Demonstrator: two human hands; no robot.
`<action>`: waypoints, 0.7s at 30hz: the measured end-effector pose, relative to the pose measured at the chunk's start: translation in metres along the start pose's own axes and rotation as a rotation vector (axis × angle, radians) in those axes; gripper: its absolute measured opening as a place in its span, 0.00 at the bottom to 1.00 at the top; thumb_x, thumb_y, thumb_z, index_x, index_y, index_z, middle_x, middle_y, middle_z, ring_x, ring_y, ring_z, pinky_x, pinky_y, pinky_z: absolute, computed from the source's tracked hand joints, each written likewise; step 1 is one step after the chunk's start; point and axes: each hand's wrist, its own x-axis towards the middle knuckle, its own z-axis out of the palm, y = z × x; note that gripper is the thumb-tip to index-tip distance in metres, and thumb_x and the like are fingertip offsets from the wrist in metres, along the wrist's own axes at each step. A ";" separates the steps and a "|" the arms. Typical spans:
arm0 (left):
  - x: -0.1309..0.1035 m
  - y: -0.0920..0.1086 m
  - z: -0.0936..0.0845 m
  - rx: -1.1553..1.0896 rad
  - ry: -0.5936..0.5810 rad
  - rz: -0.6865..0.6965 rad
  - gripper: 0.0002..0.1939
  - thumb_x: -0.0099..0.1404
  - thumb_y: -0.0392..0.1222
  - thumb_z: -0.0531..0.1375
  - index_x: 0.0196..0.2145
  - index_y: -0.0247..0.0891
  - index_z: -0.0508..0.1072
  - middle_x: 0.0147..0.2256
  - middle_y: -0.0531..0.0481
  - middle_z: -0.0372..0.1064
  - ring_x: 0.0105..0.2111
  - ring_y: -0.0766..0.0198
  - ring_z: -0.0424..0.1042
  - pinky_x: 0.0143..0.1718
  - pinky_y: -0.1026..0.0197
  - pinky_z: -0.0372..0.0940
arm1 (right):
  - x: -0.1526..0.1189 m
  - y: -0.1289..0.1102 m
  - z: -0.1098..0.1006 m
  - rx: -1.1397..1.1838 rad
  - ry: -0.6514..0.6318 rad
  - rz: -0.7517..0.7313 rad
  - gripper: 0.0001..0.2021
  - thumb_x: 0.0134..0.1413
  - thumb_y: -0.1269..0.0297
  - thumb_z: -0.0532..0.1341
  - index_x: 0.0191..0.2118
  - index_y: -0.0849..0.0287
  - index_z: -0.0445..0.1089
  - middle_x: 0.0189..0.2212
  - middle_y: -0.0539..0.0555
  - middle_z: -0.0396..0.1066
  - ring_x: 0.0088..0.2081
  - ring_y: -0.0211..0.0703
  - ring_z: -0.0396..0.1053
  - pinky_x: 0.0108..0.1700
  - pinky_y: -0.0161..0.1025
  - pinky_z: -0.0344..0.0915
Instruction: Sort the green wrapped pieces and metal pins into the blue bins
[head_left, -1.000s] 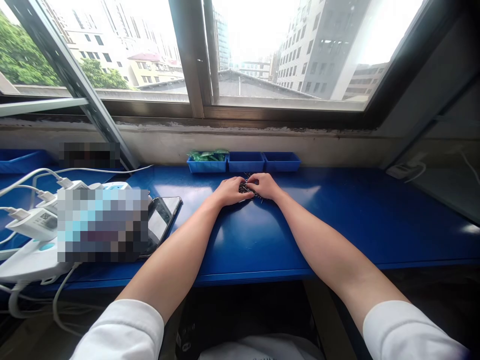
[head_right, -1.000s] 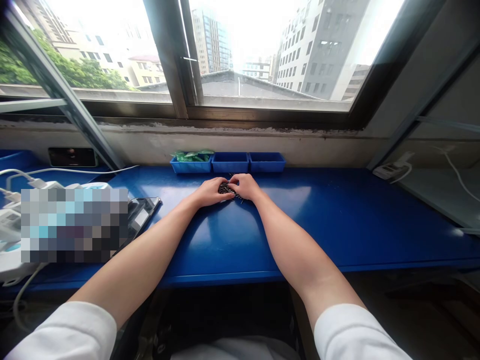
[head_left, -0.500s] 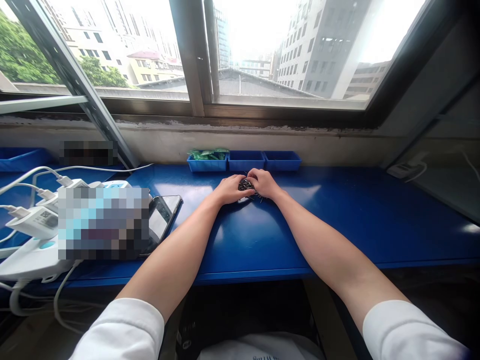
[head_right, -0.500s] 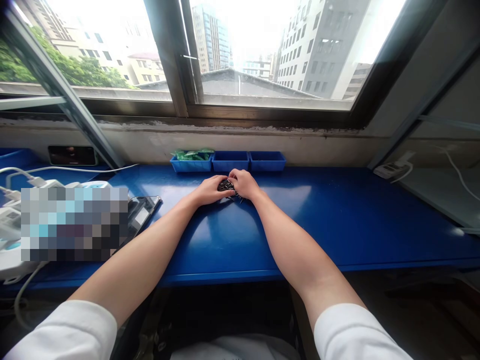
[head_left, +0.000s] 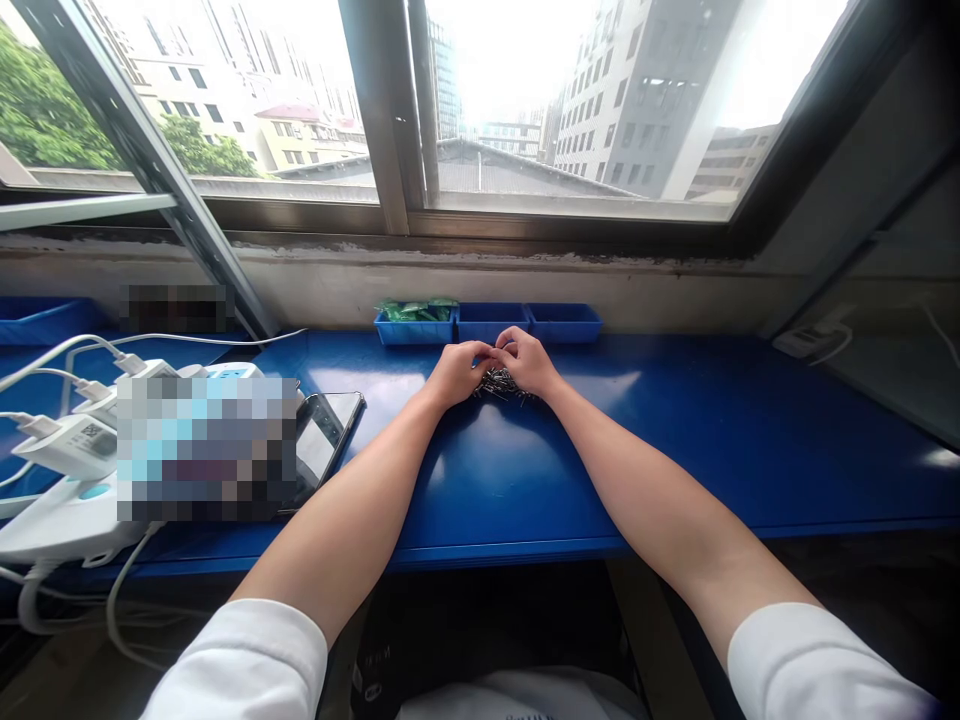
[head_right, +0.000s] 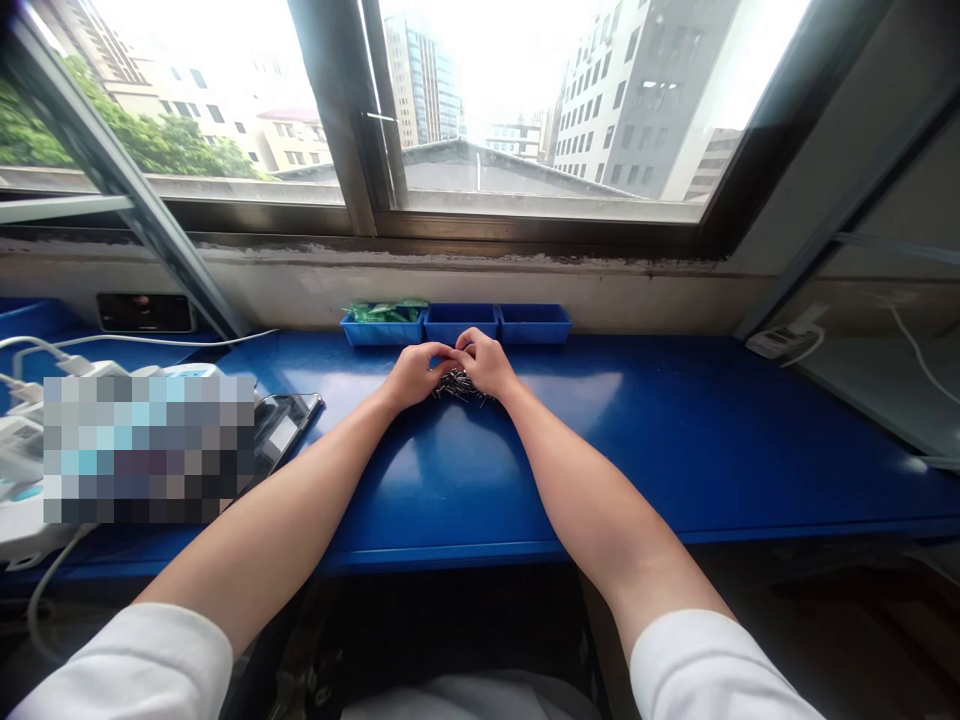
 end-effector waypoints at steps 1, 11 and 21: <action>0.000 0.000 0.000 -0.003 -0.004 -0.013 0.10 0.60 0.41 0.58 0.38 0.38 0.76 0.36 0.49 0.76 0.36 0.61 0.73 0.41 0.61 0.65 | 0.000 0.000 0.000 0.006 -0.004 0.007 0.13 0.51 0.52 0.59 0.34 0.56 0.62 0.21 0.47 0.70 0.25 0.40 0.69 0.30 0.36 0.63; 0.001 -0.005 -0.002 0.165 0.038 -0.103 0.08 0.61 0.42 0.56 0.33 0.38 0.74 0.33 0.49 0.75 0.34 0.60 0.72 0.40 0.60 0.64 | 0.006 0.002 -0.012 -0.622 0.129 -0.034 0.22 0.58 0.50 0.51 0.52 0.57 0.66 0.55 0.57 0.64 0.59 0.51 0.55 0.59 0.49 0.52; -0.001 -0.002 -0.003 0.209 0.024 -0.147 0.08 0.63 0.44 0.55 0.32 0.40 0.72 0.33 0.49 0.74 0.35 0.60 0.71 0.40 0.59 0.64 | 0.008 0.013 -0.026 -0.843 0.089 0.341 0.32 0.57 0.43 0.44 0.63 0.56 0.51 0.66 0.55 0.44 0.64 0.57 0.39 0.60 0.59 0.43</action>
